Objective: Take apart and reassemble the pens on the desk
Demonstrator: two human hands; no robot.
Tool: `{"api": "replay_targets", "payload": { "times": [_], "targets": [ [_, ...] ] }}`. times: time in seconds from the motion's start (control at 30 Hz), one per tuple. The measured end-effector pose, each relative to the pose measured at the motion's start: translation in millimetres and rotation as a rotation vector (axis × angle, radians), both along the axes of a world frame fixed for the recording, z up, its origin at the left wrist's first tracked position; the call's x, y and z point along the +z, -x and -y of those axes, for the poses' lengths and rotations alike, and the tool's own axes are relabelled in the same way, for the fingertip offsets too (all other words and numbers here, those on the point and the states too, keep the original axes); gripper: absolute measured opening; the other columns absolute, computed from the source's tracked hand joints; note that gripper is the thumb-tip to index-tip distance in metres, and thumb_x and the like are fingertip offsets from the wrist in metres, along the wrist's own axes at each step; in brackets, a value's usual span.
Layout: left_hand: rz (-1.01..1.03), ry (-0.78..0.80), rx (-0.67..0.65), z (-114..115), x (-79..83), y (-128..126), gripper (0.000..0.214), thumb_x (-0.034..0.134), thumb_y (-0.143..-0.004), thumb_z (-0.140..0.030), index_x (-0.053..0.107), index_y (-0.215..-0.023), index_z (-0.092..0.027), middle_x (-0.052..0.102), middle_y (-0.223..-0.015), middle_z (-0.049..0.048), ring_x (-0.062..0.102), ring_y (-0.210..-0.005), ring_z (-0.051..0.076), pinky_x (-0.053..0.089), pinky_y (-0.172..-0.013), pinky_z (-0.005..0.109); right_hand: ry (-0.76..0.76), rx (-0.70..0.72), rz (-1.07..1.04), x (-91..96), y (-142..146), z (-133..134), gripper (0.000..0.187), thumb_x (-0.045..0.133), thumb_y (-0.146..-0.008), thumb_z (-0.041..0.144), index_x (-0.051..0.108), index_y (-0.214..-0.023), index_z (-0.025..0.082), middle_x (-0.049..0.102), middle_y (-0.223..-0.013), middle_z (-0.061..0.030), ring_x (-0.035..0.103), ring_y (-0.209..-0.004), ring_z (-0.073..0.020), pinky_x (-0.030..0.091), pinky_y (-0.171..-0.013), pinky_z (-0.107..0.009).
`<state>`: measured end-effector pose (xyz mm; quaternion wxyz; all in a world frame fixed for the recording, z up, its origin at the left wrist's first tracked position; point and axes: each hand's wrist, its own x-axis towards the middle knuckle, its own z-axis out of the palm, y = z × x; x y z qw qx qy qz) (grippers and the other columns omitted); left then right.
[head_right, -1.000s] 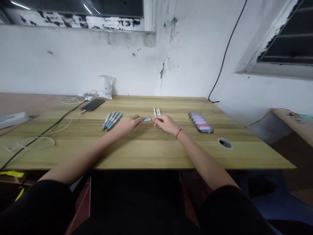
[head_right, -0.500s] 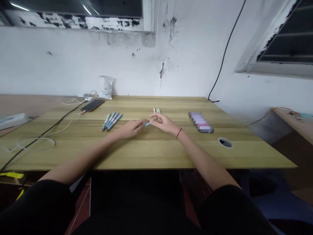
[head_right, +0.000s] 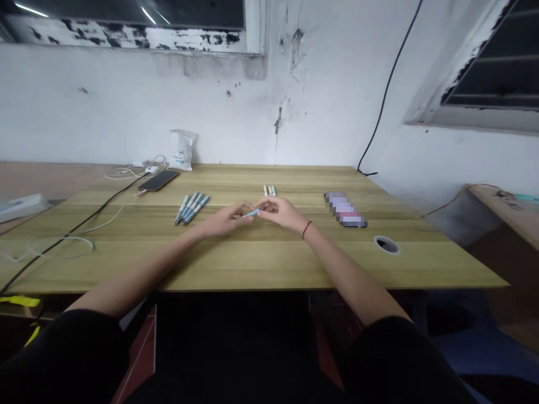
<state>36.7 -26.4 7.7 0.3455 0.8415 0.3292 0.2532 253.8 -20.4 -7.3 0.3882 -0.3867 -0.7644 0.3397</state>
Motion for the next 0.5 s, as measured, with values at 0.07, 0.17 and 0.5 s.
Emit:
{"api": "replay_targets", "payload": {
  "times": [0.07,0.17,0.5],
  "targets": [
    [-0.019,0.081,0.002,2.3,1.8,-0.4,0.042,0.047,-0.085,-0.050,0.053,-0.115,-0.021,0.058,-0.082,0.0002,0.050,-0.059,0.009,0.042,-0.058,0.022,0.031,-0.037,0.025,-1.1,-0.4,-0.8,0.034,0.058,-0.078,0.049,0.062,-0.092,0.017,0.065,-0.086,-0.0053,0.058,-0.070,-0.0142,0.046,-0.062,-0.027],
    [-0.058,0.151,0.003,4.7,4.1,-1.1,0.045,0.041,-0.086,-0.055,0.056,-0.109,-0.019,0.057,-0.078,0.0002,0.045,-0.049,0.007,0.037,-0.048,0.020,0.065,-0.059,0.109,-0.5,-1.0,-0.6,0.039,0.051,-0.082,0.052,0.062,-0.075,0.015,0.061,-0.066,-0.0030,0.053,-0.057,-0.0119,0.043,-0.054,-0.026],
    [-0.137,0.100,0.062,0.4,0.1,-0.8,0.049,0.034,-0.089,-0.052,0.060,-0.108,-0.015,0.047,-0.051,-0.0034,0.047,-0.046,0.011,0.037,-0.049,0.021,0.068,0.002,0.034,3.9,1.6,3.9,0.032,0.065,-0.073,0.043,0.064,-0.093,0.017,0.066,-0.088,-0.0064,0.061,-0.079,-0.0171,0.051,-0.072,-0.033]
  ]
}}
